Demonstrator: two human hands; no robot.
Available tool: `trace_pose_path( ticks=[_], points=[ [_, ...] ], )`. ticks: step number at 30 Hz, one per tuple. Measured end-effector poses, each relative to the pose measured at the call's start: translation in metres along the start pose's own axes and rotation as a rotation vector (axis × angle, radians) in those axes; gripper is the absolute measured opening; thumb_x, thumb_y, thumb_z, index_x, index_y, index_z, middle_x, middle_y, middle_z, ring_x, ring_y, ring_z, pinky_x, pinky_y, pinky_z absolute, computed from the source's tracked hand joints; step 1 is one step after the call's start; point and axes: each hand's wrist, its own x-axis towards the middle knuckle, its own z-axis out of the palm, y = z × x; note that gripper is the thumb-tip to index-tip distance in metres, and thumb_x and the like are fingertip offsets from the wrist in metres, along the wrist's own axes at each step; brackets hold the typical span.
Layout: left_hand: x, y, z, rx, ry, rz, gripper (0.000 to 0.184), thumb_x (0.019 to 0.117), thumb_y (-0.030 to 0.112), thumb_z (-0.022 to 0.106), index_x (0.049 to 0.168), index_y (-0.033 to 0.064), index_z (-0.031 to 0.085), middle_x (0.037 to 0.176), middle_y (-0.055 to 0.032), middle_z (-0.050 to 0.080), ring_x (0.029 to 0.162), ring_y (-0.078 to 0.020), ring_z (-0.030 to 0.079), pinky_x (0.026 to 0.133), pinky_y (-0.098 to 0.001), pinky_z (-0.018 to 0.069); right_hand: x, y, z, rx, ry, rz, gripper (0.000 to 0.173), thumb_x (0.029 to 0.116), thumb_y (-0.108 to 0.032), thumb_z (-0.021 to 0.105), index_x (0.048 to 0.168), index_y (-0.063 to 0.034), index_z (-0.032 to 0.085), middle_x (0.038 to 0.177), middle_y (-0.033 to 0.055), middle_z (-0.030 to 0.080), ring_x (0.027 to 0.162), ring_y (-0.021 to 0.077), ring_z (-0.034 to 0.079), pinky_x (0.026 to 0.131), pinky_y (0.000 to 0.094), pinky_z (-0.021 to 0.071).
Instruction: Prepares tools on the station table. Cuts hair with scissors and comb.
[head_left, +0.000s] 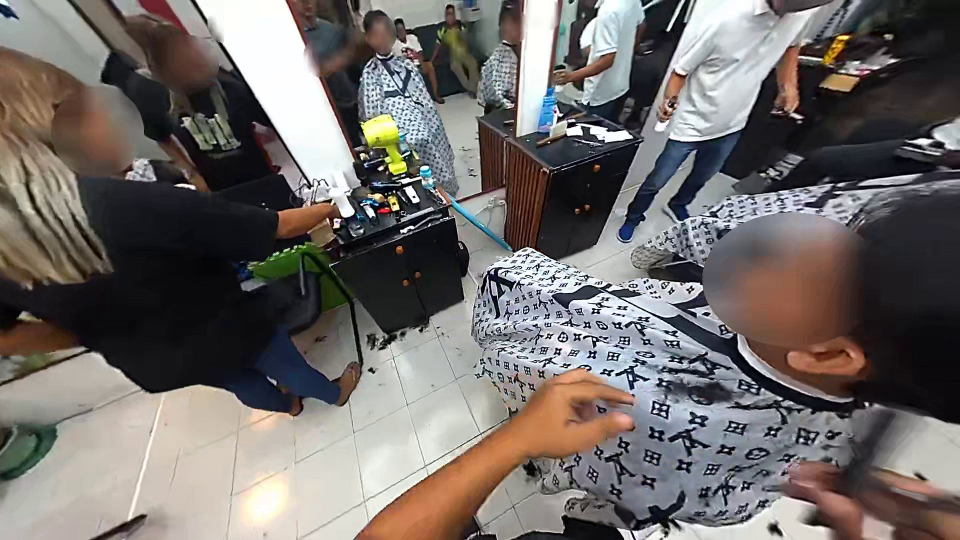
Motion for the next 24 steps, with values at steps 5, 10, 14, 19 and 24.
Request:
trace_pose_path(
  ticks=[5,10,14,19,24],
  points=[
    [0.033,0.02,0.03,-0.356,-0.167,0.15,0.034,0.1043,0.017,0.054,0.123,-0.0075,0.068,0.112,-0.0193,0.066,0.093,-0.0136,0.062,0.084,-0.0272,0.0519,-0.029,0.007,0.113,0.031,0.173,0.219,0.033,0.0858,-0.014,0.082,0.114,-0.0272,0.072,0.099,-0.011,0.077,0.084,0.0055,0.073,0.077,0.0259,0.0625],
    [0.049,0.013,0.045,-0.556,-0.286,0.087,0.036,0.1105,0.017,0.037,0.122,-0.0047,0.063,0.109,-0.004,0.067,0.082,0.0,0.06,0.069,-0.0182,0.0508,-0.042,0.018,0.121,0.003,0.426,0.214,0.034,0.0834,-0.028,0.085,0.114,-0.0195,0.074,0.097,-0.0027,0.078,0.081,0.0097,0.074,0.072,0.0267,0.0632],
    [0.075,0.006,0.053,-0.57,-0.402,0.167,0.031,0.1107,0.014,0.034,0.118,-0.0042,0.059,0.089,0.0027,0.066,0.07,0.0019,0.055,0.061,-0.017,0.0471,-0.044,0.024,0.108,0.015,0.569,0.224,0.03,0.0853,-0.021,0.082,0.112,-0.0106,0.072,0.091,0.0001,0.077,0.079,0.0099,0.073,0.072,0.0263,0.0621],
    [0.139,0.02,0.03,-0.506,-0.562,0.202,0.025,0.1088,0.019,0.04,0.12,0.0018,0.054,0.087,0.0047,0.066,0.073,-0.0028,0.063,0.066,-0.0228,0.0548,-0.047,0.019,0.091,-0.091,0.701,0.202,0.032,0.087,-0.019,0.08,0.115,-0.0084,0.069,0.091,-0.0002,0.077,0.08,0.0099,0.074,0.072,0.0251,0.0621],
    [0.264,0.048,0.002,-0.749,-0.446,0.085,0.02,0.0978,0.011,0.061,0.114,0.0194,0.054,0.089,0.0062,0.072,0.077,-0.0074,0.069,0.073,-0.0264,0.0598,-0.053,0.004,0.077,-0.217,0.857,0.137,0.036,0.0902,-0.027,0.078,0.118,-0.0079,0.067,0.095,0.0008,0.078,0.087,0.0125,0.075,0.079,0.028,0.0631]
  ],
)
